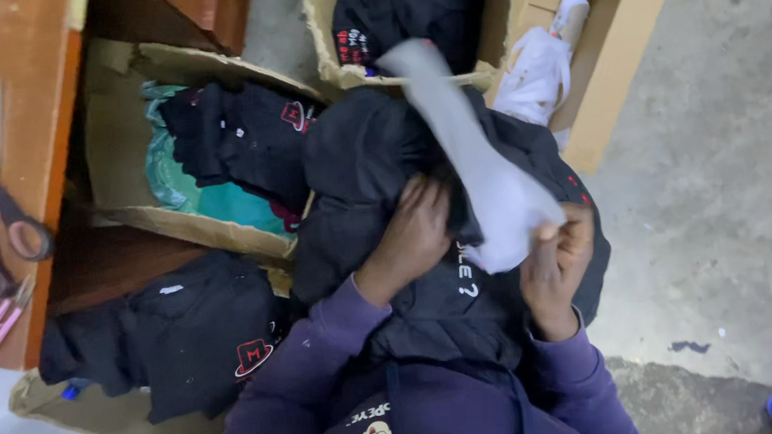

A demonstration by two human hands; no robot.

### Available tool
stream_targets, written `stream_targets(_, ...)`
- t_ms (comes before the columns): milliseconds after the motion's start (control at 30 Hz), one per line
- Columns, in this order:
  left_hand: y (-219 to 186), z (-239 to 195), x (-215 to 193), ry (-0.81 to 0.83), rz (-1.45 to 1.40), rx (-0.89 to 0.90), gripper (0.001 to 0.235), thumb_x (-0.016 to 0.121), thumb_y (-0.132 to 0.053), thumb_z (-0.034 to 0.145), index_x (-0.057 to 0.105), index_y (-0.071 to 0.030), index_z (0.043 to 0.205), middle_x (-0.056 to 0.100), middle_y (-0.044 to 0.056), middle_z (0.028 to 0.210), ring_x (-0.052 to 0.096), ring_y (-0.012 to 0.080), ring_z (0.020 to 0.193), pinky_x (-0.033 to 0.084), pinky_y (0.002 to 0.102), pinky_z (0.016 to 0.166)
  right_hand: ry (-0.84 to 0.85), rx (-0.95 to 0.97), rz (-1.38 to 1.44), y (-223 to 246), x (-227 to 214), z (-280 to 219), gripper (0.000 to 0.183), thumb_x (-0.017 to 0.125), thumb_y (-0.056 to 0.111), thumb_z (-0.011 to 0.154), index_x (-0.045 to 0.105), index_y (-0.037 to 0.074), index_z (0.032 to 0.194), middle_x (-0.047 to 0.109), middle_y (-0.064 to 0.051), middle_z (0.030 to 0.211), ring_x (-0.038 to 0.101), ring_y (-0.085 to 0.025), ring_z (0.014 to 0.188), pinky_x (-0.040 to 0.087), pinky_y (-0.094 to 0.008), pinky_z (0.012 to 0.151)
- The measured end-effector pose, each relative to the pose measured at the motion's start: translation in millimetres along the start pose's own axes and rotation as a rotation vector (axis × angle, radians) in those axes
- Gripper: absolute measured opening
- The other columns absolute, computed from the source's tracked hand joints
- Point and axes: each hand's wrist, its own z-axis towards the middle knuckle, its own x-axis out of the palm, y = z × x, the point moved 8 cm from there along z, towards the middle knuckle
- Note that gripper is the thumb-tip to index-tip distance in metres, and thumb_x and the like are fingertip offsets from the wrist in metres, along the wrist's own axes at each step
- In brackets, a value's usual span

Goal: The person uses a small tool to rub a red text design onto a black hoodie. They then use scissors to cut a piece of white transfer paper with red text and place it onto the hoodie.

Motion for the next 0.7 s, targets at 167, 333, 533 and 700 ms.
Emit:
stream_targets(167, 68, 0, 34, -0.033, -0.231, -0.161, 0.067, 0.055, -0.002, 0.081, 0.052, 0.000, 0.148, 0.067, 0.024, 0.131, 0.066, 0.0472, 0.121, 0.052, 0.054, 0.104, 0.261, 0.017, 0.084, 8, 36, -19, 0.100, 0.097, 0.051, 0.058, 0.053, 0.004, 0.134, 0.062, -0.009, 0.131, 0.062, -0.018, 0.122, 0.048, -0.035, 0.110)
stream_targets(333, 16, 7, 14, 0.140, -0.084, -0.108, 0.112, 0.091, -0.015, 0.064, 0.034, 0.014, 0.155, 0.048, 0.041, 0.146, 0.054, 0.0593, 0.132, 0.040, 0.065, 0.116, 0.351, 0.075, -0.507, 19, 66, -21, 0.080, 0.098, 0.026, 0.073, 0.056, -0.006, 0.134, 0.066, -0.038, 0.113, 0.063, -0.063, 0.104, 0.051, -0.074, 0.081)
stream_targets(533, 4, 14, -2, 0.185, -0.302, -0.156, 0.135, 0.078, -0.074, 0.072, 0.018, 0.003, 0.166, 0.034, 0.039, 0.158, 0.037, 0.0630, 0.146, 0.024, 0.079, 0.119, 0.161, 0.045, -0.097, -20, 41, -20, 0.066, 0.096, 0.008, 0.075, 0.064, 0.001, 0.133, 0.073, -0.013, 0.114, 0.055, -0.019, 0.110, 0.053, -0.046, 0.091)
stream_targets(700, 39, 4, 21, 0.109, -0.143, -0.060, 0.097, 0.083, -0.024, 0.081, 0.032, -0.006, 0.160, 0.050, 0.031, 0.145, 0.060, 0.0570, 0.124, 0.052, 0.066, 0.101, 0.063, -0.164, -0.240, 5, 12, -7, 0.041, 0.049, 0.038, 0.110, 0.069, 0.003, 0.105, 0.070, -0.011, 0.092, 0.063, -0.022, 0.085, 0.044, -0.033, 0.072)
